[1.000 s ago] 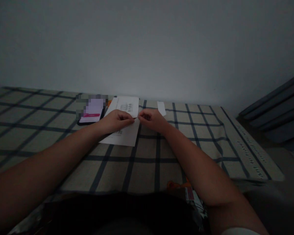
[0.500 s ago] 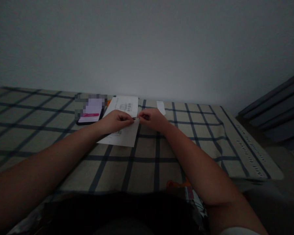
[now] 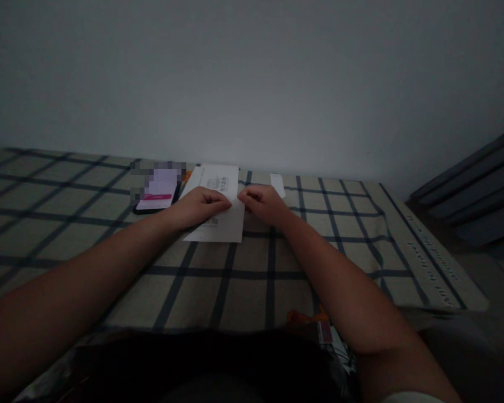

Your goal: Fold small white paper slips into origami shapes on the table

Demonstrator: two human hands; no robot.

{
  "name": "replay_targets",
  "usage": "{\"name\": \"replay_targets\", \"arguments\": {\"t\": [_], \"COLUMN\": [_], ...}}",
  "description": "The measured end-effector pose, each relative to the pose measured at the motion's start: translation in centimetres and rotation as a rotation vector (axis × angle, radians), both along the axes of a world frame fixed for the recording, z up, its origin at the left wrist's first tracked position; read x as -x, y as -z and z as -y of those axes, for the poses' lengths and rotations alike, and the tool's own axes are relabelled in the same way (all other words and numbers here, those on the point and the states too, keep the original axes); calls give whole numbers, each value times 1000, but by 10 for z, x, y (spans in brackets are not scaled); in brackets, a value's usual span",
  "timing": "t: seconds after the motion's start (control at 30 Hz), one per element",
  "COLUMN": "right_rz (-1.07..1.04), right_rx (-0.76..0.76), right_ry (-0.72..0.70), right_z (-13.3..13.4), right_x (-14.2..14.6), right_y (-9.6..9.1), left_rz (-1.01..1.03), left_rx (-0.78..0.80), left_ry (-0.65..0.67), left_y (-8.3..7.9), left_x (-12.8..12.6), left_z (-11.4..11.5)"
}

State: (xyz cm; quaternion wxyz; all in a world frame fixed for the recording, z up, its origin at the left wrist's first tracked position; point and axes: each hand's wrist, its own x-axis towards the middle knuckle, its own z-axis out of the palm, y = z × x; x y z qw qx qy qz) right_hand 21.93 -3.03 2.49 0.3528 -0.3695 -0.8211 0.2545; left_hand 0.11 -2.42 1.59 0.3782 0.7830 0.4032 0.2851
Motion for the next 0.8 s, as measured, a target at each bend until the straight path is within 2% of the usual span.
{"name": "replay_targets", "arguments": {"t": [0.27, 0.47, 0.63, 0.8], "right_rz": [-166, -435, -678, -853], "right_rx": [57, 136, 236, 223], "right_ry": [84, 196, 248, 384], "right_z": [3, -7, -17, -19], "right_x": [0, -7, -10, -11], "right_y": [-4, 1, 6, 2], "left_rz": [39, 5, 63, 130], "left_rx": [32, 89, 148, 225], "left_ry": [-30, -15, -24, -84], "left_y": [-2, -10, -13, -21], "left_x": [0, 3, 6, 8], "left_z": [0, 5, 4, 0]}}
